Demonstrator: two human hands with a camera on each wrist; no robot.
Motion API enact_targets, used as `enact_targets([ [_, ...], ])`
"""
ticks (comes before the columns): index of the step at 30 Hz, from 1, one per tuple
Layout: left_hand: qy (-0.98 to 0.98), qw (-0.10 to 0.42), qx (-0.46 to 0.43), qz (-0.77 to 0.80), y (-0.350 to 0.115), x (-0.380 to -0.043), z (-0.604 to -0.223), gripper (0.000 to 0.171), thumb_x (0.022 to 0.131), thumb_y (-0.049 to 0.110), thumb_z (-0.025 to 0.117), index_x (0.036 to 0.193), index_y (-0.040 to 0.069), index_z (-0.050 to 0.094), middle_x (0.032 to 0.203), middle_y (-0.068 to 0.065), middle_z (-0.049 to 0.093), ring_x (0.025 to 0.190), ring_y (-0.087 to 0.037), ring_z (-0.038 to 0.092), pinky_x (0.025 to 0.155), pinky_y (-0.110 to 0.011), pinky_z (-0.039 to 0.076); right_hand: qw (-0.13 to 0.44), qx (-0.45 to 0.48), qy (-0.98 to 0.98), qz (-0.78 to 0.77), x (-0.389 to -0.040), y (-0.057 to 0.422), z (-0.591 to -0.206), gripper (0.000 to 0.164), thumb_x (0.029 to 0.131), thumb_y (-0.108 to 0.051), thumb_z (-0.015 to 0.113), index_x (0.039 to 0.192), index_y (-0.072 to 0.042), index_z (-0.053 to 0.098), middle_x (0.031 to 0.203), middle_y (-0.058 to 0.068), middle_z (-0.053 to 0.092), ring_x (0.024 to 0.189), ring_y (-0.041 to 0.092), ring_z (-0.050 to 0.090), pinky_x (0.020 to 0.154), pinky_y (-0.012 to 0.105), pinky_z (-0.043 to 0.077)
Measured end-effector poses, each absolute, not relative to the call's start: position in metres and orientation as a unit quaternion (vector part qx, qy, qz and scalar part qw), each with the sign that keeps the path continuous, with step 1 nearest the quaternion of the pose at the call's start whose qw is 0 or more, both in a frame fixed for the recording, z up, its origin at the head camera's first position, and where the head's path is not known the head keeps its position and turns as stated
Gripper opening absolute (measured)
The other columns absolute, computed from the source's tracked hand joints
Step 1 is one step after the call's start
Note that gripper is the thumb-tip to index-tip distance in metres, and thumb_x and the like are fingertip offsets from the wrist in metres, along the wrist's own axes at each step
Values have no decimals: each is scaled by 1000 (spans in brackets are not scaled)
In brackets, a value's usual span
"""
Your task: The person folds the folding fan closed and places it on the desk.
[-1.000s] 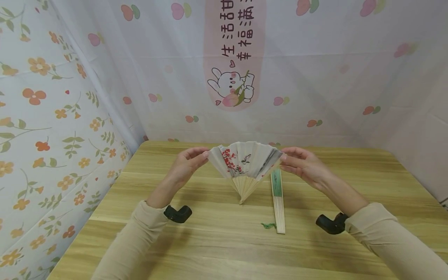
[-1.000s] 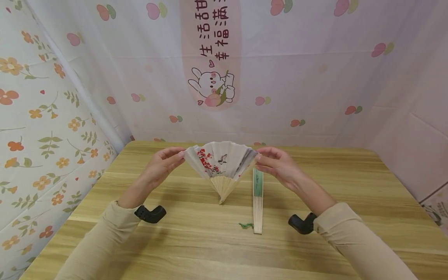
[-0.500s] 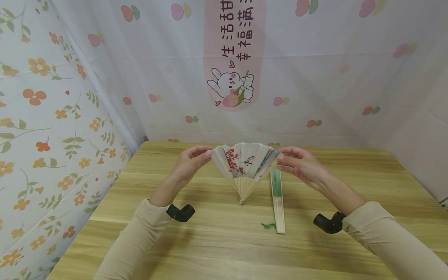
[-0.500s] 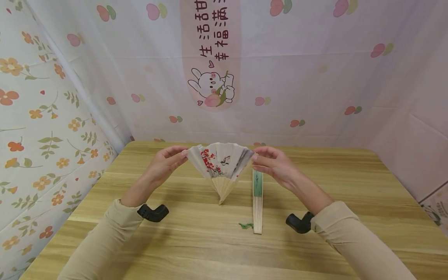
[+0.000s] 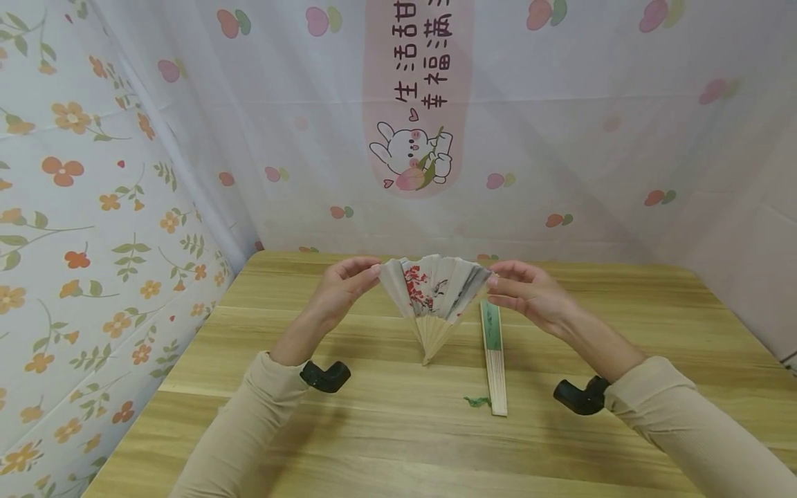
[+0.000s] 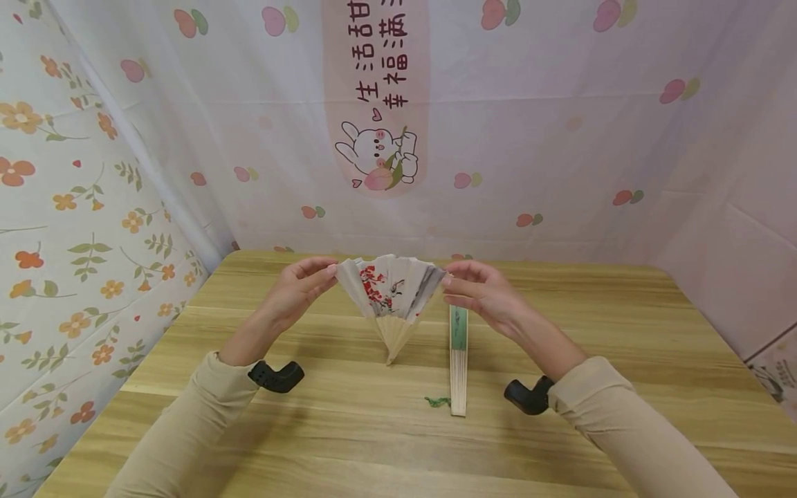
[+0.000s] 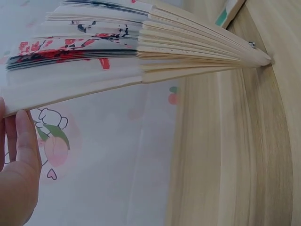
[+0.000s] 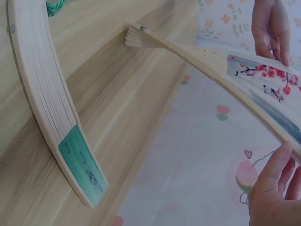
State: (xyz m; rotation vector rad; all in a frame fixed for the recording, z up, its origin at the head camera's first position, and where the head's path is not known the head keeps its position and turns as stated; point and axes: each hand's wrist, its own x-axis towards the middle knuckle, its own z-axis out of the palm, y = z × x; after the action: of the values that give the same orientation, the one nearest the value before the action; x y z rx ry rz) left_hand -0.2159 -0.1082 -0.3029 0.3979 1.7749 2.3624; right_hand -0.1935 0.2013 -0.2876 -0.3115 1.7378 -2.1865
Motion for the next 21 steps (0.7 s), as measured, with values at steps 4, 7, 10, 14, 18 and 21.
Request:
enact_targets([
  [4,592,80,132,791,-107,-216,-302,12,89,-1,49,93,6,58,95,-5,56,91,-14,56,92,-31,40,166,-116,604,-771,-193,198,-288,15,86,-1,55,98,-10,58,92,2,54,83,14,58,80,30,48],
  [7,596,80,129,788,-107,-217,-301,11,89,0,50,92,6,58,95,-5,55,91,-14,56,92,-30,40,166,-117,600,-773,-194,196,-288,15,86,-1,55,97,-10,59,91,2,55,83,14,58,79,30,49],
  [10,600,79,125,786,-106,-217,-301,11,89,0,50,92,7,59,95,-5,55,91,-14,56,91,-29,41,166,-118,603,-771,-194,194,-288,15,86,-2,56,97,-10,59,91,2,55,83,14,58,80,30,49],
  [14,600,78,123,786,-105,-218,-301,11,88,0,51,91,8,59,94,-4,55,91,-14,56,93,-31,39,166,-115,614,-763,-194,191,-288,14,86,-2,56,97,-10,58,93,2,55,84,14,58,82,32,48],
  [18,601,80,128,785,-103,-217,-301,11,88,0,51,91,8,59,94,-4,55,91,-13,56,94,-32,38,167,-112,623,-756,-194,189,-287,15,85,-4,57,99,-10,56,94,2,53,85,14,57,82,32,47],
  [21,602,78,129,784,-102,-218,-300,12,88,0,50,91,8,59,94,-4,55,90,-12,56,93,-30,39,167,-113,626,-753,-194,188,-286,15,86,-5,57,99,-10,56,93,2,52,85,14,56,82,32,48],
])
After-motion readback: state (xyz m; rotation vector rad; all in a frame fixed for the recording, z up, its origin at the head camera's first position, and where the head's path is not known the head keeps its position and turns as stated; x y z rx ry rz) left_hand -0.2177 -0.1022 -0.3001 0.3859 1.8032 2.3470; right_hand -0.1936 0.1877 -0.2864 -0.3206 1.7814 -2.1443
